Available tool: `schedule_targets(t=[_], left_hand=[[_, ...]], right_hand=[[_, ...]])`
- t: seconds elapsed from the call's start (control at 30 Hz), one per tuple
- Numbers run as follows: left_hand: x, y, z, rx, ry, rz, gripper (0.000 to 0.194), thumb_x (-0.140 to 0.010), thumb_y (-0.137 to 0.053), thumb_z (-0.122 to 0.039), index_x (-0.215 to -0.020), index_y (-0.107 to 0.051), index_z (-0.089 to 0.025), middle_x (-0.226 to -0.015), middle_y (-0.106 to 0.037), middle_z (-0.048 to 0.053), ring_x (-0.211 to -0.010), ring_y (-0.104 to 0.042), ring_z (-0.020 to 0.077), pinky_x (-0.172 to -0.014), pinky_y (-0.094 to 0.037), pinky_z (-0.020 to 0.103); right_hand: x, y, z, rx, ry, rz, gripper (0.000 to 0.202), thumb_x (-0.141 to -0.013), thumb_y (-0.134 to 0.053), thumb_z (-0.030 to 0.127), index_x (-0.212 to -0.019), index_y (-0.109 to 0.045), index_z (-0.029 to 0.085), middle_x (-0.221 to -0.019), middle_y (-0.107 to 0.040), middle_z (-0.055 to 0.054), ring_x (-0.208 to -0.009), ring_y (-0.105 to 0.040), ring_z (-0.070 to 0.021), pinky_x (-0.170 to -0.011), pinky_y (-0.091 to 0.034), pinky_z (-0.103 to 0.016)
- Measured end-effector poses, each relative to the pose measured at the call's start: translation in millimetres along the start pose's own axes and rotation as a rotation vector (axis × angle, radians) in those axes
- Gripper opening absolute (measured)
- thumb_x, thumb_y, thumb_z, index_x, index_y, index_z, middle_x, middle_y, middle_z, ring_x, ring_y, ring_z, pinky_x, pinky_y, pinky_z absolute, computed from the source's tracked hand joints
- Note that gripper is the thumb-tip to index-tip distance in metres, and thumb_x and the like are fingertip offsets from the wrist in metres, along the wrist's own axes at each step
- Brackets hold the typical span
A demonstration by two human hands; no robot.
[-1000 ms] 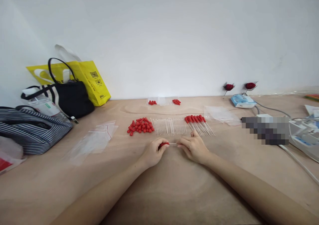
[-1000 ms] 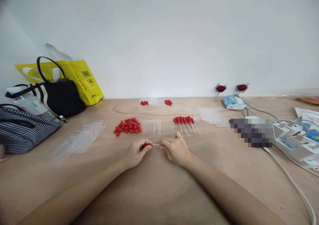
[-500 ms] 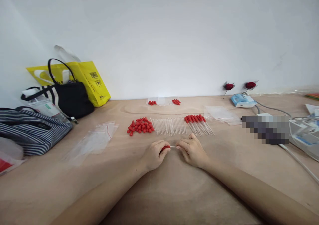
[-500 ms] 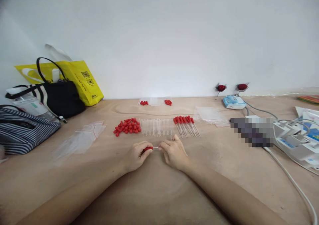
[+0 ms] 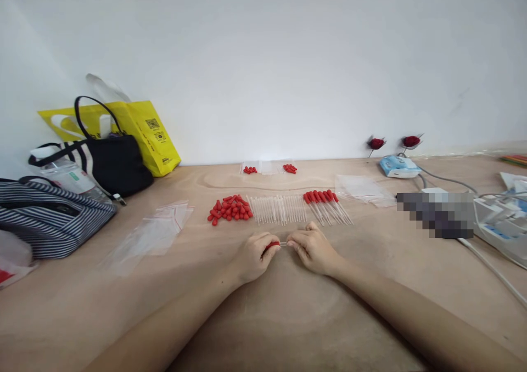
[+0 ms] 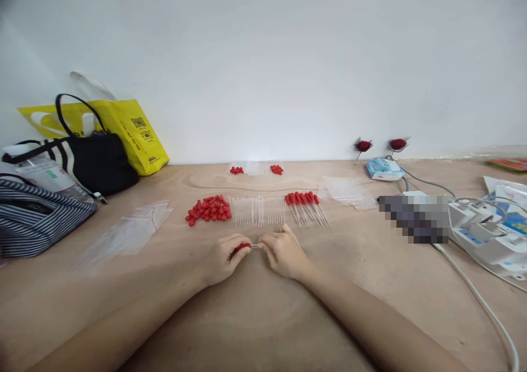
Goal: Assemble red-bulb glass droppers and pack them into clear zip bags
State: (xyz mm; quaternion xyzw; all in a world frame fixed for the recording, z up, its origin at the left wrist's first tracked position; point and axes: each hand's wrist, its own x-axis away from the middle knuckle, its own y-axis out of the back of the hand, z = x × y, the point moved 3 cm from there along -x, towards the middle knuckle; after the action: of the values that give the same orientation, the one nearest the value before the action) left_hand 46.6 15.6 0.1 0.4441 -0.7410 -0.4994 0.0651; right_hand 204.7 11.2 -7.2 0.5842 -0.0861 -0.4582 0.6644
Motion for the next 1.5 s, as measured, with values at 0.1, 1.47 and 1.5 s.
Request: schedule_targets(t=[0.1, 1.47, 1.5], left_hand=[[-2, 4.1, 2, -0.014, 0.013, -0.024, 0.018, -0.085, -0.041, -0.022, -0.079, -0.058, -0.018, -0.076, -0.061, 0.003, -0.074, -0.055, 0.0156, -0.071, -0.042, 0.028], [-4, 21.9, 35, -0.35, 0.309, -0.296, 0.005, -0.075, -0.056, -0.024, -0.075, -0.059, -0.02, -0.078, -0.056, 0.003, -0.078, -0.051, 0.0198, -0.073, -0.039, 0.034], [-4, 25.0, 37, -0.404, 0.328, -0.317, 0.006, -0.075, -0.056, -0.025, -0.075, -0.059, -0.02, -0.078, -0.056, 0.003, -0.078, -0.051, 0.0205, -0.072, -0.038, 0.034]], right_hand=[[-2, 8, 2, 0.087, 0.051, 0.003, 0.026, -0.089, -0.034, 0.024, -0.084, -0.059, 0.019, -0.078, -0.064, -0.003, -0.07, -0.052, -0.0125, -0.067, -0.022, -0.029], [-40, 11, -70, 0.44, -0.845, -0.053, 0.028, -0.076, -0.042, 0.031, -0.081, -0.065, 0.016, -0.094, -0.062, -0.013, -0.093, -0.051, -0.0258, -0.082, -0.022, -0.042], [-42, 11, -69, 0.446, -0.85, -0.034, 0.029, -0.076, -0.042, 0.031, -0.082, -0.065, 0.015, -0.095, -0.062, -0.014, -0.094, -0.05, -0.0262, -0.083, -0.022, -0.042]])
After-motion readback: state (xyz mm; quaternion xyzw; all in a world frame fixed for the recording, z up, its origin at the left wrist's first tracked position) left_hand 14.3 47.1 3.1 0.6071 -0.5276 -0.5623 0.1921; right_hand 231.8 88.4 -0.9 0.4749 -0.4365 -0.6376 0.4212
